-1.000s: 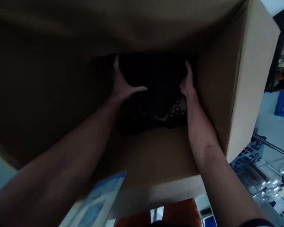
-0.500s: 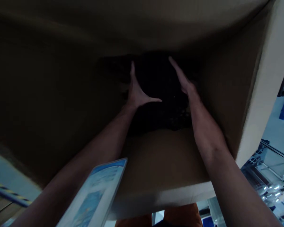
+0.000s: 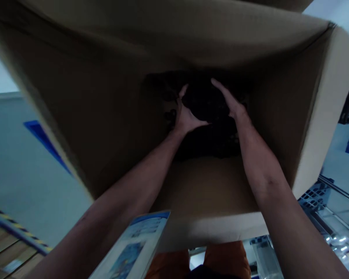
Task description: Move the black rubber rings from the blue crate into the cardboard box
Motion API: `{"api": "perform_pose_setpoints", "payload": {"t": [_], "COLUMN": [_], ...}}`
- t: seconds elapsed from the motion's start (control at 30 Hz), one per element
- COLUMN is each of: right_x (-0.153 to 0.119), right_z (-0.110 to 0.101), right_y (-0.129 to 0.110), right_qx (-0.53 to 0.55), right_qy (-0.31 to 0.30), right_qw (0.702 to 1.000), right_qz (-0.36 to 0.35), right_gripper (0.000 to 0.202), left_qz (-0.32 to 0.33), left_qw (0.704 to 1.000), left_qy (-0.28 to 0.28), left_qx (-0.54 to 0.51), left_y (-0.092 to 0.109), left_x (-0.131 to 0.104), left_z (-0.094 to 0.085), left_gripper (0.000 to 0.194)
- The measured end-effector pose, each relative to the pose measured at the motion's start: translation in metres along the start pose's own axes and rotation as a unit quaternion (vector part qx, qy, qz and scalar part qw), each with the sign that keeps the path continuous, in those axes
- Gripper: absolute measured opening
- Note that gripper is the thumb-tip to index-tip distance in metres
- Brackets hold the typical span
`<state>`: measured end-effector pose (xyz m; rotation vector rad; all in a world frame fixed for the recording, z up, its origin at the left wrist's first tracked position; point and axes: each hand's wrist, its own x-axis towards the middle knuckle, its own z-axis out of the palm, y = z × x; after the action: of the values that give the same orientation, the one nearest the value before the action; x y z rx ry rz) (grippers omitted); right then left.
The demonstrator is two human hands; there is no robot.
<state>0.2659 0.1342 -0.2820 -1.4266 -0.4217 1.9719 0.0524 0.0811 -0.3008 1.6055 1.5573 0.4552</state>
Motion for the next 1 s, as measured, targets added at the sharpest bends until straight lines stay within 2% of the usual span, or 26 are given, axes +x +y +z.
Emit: {"api": "perform_pose_setpoints", "payload": {"t": [0.07,0.13,0.27,0.43,0.57,0.7,0.8,0.9,1.0], "right_x": [-0.013,-0.031,-0.084,-0.166,-0.233,-0.292,-0.327,-0.350,-0.361], "right_z": [-0.002,-0.003,0.000,0.008,0.023,0.052,0.084,0.126,0.174], "right_y": [-0.001,-0.003,-0.008,-0.015,-0.030,-0.053,-0.066,-0.075,-0.079], "right_qx": [0.031,0.055,0.056,0.021,-0.023,-0.033,-0.051,-0.071,-0.086], "right_qy": [-0.031,-0.019,-0.013,0.078,0.148,0.193,0.211,0.228,0.213], "right_qw": [0.998,0.998,0.998,0.996,0.988,0.978,0.968,0.951,0.948], "right_qz": [0.034,0.031,0.015,-0.027,-0.042,-0.071,-0.129,-0.197,-0.221], "right_gripper": [0.060,0.056,0.065,0.073,0.075,0.055,0.045,0.045,0.043], "left_qz": [0.013,0.011,-0.028,-0.041,-0.017,0.019,0.054,0.075,0.089], "left_qw": [1.000,1.000,0.999,0.994,0.990,0.989,0.988,0.987,0.989], "left_qy": [0.001,0.003,-0.024,-0.097,-0.136,-0.147,-0.147,-0.140,-0.118], "left_qx": [0.000,-0.005,-0.007,0.030,0.038,0.012,-0.003,-0.003,-0.005], "left_y": [0.011,0.027,0.078,0.148,0.190,0.221,0.238,0.246,0.241], "left_x": [-0.010,-0.022,-0.057,-0.104,-0.134,-0.157,-0.173,-0.188,-0.205], "left_z": [-0.006,-0.014,-0.041,-0.081,-0.107,-0.136,-0.164,-0.199,-0.236], "left_gripper": [0.165,0.163,0.159,0.155,0.153,0.146,0.134,0.124,0.121]}}
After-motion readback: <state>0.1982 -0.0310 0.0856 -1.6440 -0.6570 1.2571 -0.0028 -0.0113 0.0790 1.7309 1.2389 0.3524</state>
